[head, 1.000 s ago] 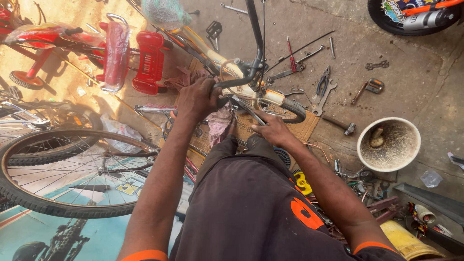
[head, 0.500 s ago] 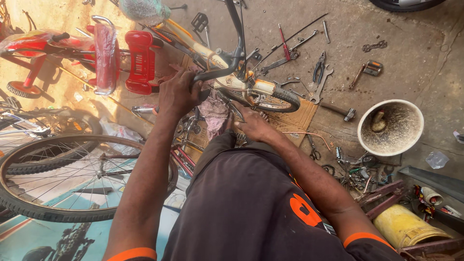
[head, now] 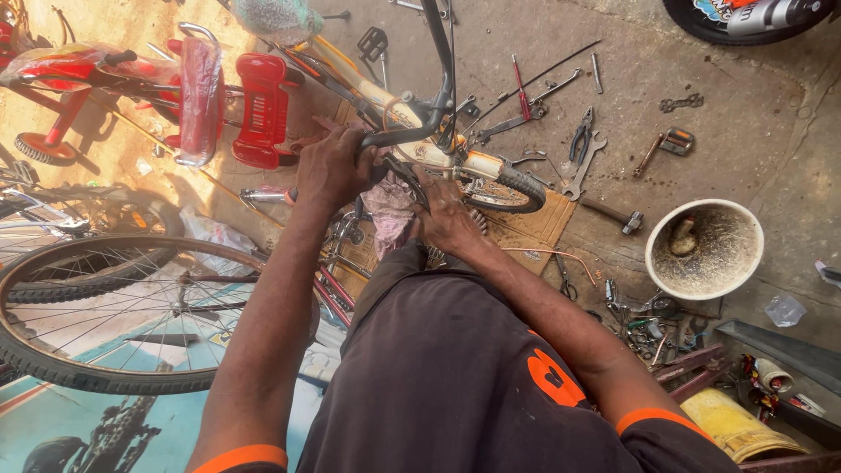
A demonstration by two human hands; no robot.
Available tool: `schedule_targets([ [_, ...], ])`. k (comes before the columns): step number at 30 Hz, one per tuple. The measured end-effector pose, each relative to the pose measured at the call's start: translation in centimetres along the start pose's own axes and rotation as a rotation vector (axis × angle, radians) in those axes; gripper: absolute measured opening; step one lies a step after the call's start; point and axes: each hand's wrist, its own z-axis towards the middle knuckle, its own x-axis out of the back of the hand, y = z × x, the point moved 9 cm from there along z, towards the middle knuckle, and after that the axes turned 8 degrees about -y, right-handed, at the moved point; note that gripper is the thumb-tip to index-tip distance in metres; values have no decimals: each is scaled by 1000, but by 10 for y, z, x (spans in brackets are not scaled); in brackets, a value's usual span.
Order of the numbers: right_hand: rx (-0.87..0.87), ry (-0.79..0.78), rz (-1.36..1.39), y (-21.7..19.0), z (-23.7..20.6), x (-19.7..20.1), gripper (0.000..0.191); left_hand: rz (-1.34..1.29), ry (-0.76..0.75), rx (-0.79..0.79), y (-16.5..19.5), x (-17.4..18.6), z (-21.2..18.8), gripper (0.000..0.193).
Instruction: The person repairs a bicycle by adjusting the handlebars and front wheel using various tools. They use a wrench to tighten bolts on the handlebars and a screwdriver to adjust the brake cable near the front wheel.
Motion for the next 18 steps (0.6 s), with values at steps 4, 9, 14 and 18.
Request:
schedule_targets([
  [4, 148, 154, 157, -13, 5, -3, 72, -7, -40, 36, -1, -4, 3, 24],
  [9, 182, 259, 132, -20, 11, -7, 73, -20, -35, 36, -1, -4, 4, 21],
  [14, 187, 267, -78, -22, 11, 11, 61, -30, -26, 42, -3, -6, 4, 21],
  [18, 91, -39, 125, -9, 28, 28, 33, 4, -38, 43, -6, -10, 3, 20],
])
